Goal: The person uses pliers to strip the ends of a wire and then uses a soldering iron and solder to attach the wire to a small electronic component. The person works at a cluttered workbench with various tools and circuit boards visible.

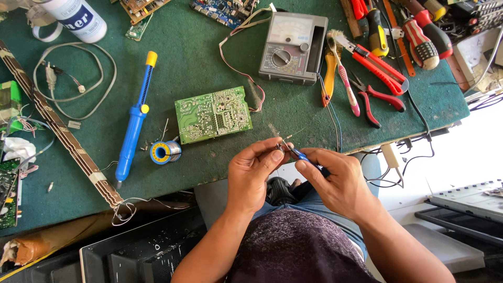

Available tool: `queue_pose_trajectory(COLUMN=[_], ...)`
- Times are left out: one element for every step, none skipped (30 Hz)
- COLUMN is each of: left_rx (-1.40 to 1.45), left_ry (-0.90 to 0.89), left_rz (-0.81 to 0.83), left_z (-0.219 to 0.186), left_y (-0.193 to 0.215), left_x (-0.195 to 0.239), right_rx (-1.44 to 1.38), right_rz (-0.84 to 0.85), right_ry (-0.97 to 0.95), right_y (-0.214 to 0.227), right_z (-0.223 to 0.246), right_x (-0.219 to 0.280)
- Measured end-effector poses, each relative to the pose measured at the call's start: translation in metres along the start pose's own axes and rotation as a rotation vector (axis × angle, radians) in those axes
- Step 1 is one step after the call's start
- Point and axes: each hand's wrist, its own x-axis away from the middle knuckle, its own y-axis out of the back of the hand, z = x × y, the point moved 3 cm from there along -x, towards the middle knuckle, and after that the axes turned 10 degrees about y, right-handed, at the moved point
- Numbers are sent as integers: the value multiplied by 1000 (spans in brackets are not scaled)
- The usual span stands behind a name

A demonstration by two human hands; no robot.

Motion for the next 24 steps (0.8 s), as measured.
queue_pose_trajectory(left_rx=[-6,-5,-5,-4,-3,-8,-13,-11,-19,-27,-26,-33,-40,-39,-40,-39,-38,-43,-48,-47,-34,-21,-20,-23], left_ry=[-2,-3,-3,-1,-1,-4,-8,-8,-16,-26,-28,-40,-53,-52,-56,-63,-65,-70,-74,-75,-71,-67,-69,-67], left_rz=[10,8,12,14,9,14,19,16,14,16,16,19,21,19,17,17,17,13,10,8,9,11,10,10], left_z=[-1,-1,-1,-1,-1,-1,0,-2,-3,-5,-4,-5,-5,-3,-2,-1,-2,-3,-4,-5,-5,-6,-7,-7], left_y=[0,-1,-1,0,1,2,3,1,-2,-4,-3,-1,1,3,5,6,5,5,4,3,3,2,2,2], left_x=[-1,-2,-2,-2,-2,-3,-3,-2,-1,-1,-3,-4,-4,-5,-5,-6,-6,-6,-5,-5,-4,-4,-5,-4], right_rx=[-5,-6,-1,2,0,0,1,0,4,10,11,16,22,21,32,44,45,54,63,63,64,66,66,68], right_rz=[1,3,10,19,23,27,30,34,33,30,32,38,45,47,50,53,56,59,62,65,61,56,57,58], right_ry=[4,5,0,-7,-9,-18,-26,-27,-32,-34,-31,-37,-42,-43,-41,-37,-36,-32,-29,-28,-27,-26,-25,-25], right_y=[0,0,1,1,0,1,1,0,1,1,2,2,2,2,1,1,1,1,0,-1,-1,-1,-2,-2], right_z=[-1,0,1,2,2,1,1,1,2,2,1,0,-1,-2,-3,-5,-5,-5,-5,-6,-7,-8,-8,-9], right_x=[-1,-2,-3,-3,-3,-3,-3,-4,-4,-5,-6,-6,-7,-7,-6,-7,-8,-9,-10,-10,-10,-10,-11,-11])
